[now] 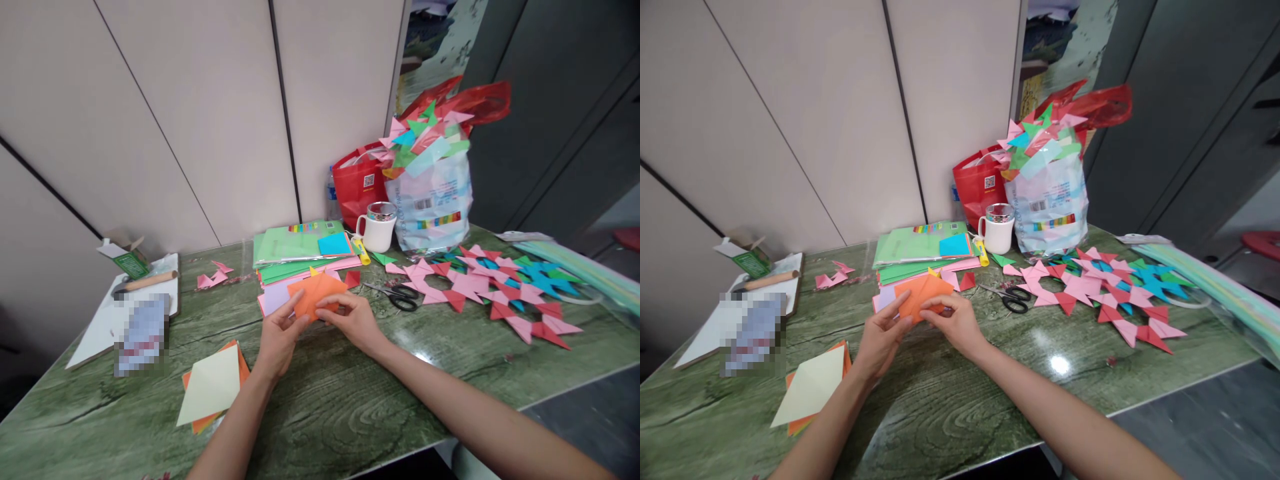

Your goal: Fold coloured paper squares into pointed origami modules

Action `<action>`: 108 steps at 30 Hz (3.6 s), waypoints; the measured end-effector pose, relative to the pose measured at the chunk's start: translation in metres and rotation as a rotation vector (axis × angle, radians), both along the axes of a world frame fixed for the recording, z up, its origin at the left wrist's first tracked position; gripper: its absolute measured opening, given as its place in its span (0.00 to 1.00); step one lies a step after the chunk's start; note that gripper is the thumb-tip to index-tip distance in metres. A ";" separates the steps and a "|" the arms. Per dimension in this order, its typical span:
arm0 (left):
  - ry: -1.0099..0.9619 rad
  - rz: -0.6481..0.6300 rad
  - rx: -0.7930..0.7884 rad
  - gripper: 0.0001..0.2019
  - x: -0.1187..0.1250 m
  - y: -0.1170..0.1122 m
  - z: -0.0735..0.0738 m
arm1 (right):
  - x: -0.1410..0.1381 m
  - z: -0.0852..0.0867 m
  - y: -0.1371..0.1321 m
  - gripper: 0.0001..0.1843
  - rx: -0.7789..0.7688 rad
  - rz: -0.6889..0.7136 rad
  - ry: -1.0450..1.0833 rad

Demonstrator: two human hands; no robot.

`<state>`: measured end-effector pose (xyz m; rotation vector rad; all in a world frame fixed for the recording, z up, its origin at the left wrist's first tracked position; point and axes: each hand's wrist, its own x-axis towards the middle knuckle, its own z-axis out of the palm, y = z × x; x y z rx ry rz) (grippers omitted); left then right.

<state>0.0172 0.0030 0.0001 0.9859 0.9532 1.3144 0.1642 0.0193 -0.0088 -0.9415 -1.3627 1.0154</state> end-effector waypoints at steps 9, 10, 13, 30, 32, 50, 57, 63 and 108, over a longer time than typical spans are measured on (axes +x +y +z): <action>0.042 0.009 0.017 0.27 0.000 0.000 -0.001 | 0.001 -0.001 0.001 0.07 -0.011 0.021 0.017; 0.051 0.008 0.027 0.26 0.000 0.000 -0.001 | 0.001 -0.002 0.002 0.07 -0.013 0.024 0.019; 0.101 0.016 0.053 0.26 0.000 0.000 -0.002 | 0.002 -0.003 0.004 0.07 -0.022 0.036 0.027; 0.163 0.026 0.092 0.21 0.000 0.002 -0.009 | 0.001 -0.011 0.007 0.14 0.005 0.034 -0.080; 0.157 0.048 0.075 0.21 0.000 0.002 -0.009 | 0.002 -0.013 0.008 0.12 -0.007 0.050 -0.070; 0.127 0.145 0.055 0.17 -0.013 0.009 0.003 | 0.009 0.002 0.015 0.12 -0.080 0.019 0.326; 0.334 0.023 0.080 0.14 -0.017 0.009 0.007 | 0.012 0.000 0.017 0.09 0.035 -0.037 0.111; 0.277 0.048 0.169 0.17 -0.019 0.011 0.005 | 0.010 -0.003 0.014 0.07 0.051 0.099 0.024; -0.042 -0.170 -0.101 0.28 -0.020 0.007 0.010 | 0.021 0.013 0.007 0.12 0.215 0.456 -0.302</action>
